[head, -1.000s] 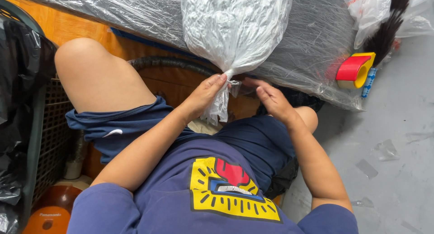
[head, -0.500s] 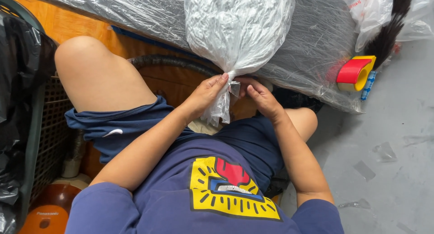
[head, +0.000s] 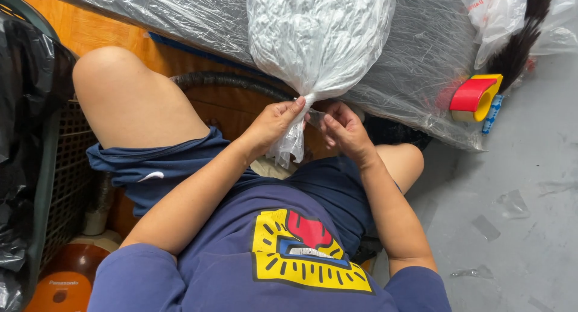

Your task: A person places a white cushion into a large plastic bag, uses a vacuum cleaner hose to remove the air and compress the cushion, then twists the bag opening and seals it with yellow tape.

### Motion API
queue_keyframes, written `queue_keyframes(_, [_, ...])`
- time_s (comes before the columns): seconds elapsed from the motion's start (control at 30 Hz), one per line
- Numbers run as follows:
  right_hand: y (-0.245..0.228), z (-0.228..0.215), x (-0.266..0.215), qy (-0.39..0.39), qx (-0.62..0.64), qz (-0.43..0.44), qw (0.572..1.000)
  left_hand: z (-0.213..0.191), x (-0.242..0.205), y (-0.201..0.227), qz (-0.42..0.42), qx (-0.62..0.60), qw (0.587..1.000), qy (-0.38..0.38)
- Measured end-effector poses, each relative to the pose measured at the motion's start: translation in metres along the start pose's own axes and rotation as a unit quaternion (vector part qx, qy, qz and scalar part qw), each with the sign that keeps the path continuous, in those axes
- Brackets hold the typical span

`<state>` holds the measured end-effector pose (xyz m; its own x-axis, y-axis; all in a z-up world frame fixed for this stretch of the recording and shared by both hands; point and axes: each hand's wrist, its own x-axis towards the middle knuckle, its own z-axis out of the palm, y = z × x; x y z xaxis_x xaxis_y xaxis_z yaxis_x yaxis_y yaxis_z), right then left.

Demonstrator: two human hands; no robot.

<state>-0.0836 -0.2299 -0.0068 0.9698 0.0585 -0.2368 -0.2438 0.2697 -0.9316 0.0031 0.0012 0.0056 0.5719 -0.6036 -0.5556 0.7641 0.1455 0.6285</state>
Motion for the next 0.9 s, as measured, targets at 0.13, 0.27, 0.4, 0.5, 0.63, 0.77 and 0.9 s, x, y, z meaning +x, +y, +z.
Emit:
queue_keyframes(0.13, [-0.035,-0.009,-0.004,-0.057,-0.137,0.022,0.989,0.0,0.0,0.006,0.002,0.015,1.0,0.003])
queue_keyframes(0.27, [-0.072,0.009,-0.004,-0.031,-0.368,0.036,0.928,-0.003,0.003,0.005,-0.003,0.021,1.0,0.006])
queue_keyframes(0.4, [-0.07,0.019,0.002,0.048,-0.534,-0.164,0.828,-0.002,-0.002,0.015,-0.027,0.034,0.999,0.013])
queue_keyframes(0.5, [-0.053,0.026,0.003,0.112,-0.559,-0.198,0.797,-0.001,-0.003,0.014,-0.057,0.021,0.998,0.015])
queue_keyframes(0.63, [-0.013,0.036,0.009,0.155,-0.436,-0.1,0.881,0.006,-0.011,0.014,-0.083,-0.06,0.995,0.011])
queue_keyframes(0.77, [0.063,0.006,0.024,0.168,-0.296,-0.076,0.937,0.007,-0.011,0.012,-0.092,-0.074,0.993,0.008])
queue_keyframes(0.9, [0.036,0.055,0.041,0.153,-0.121,-0.017,0.981,0.008,-0.014,0.003,-0.078,-0.149,0.985,-0.03])
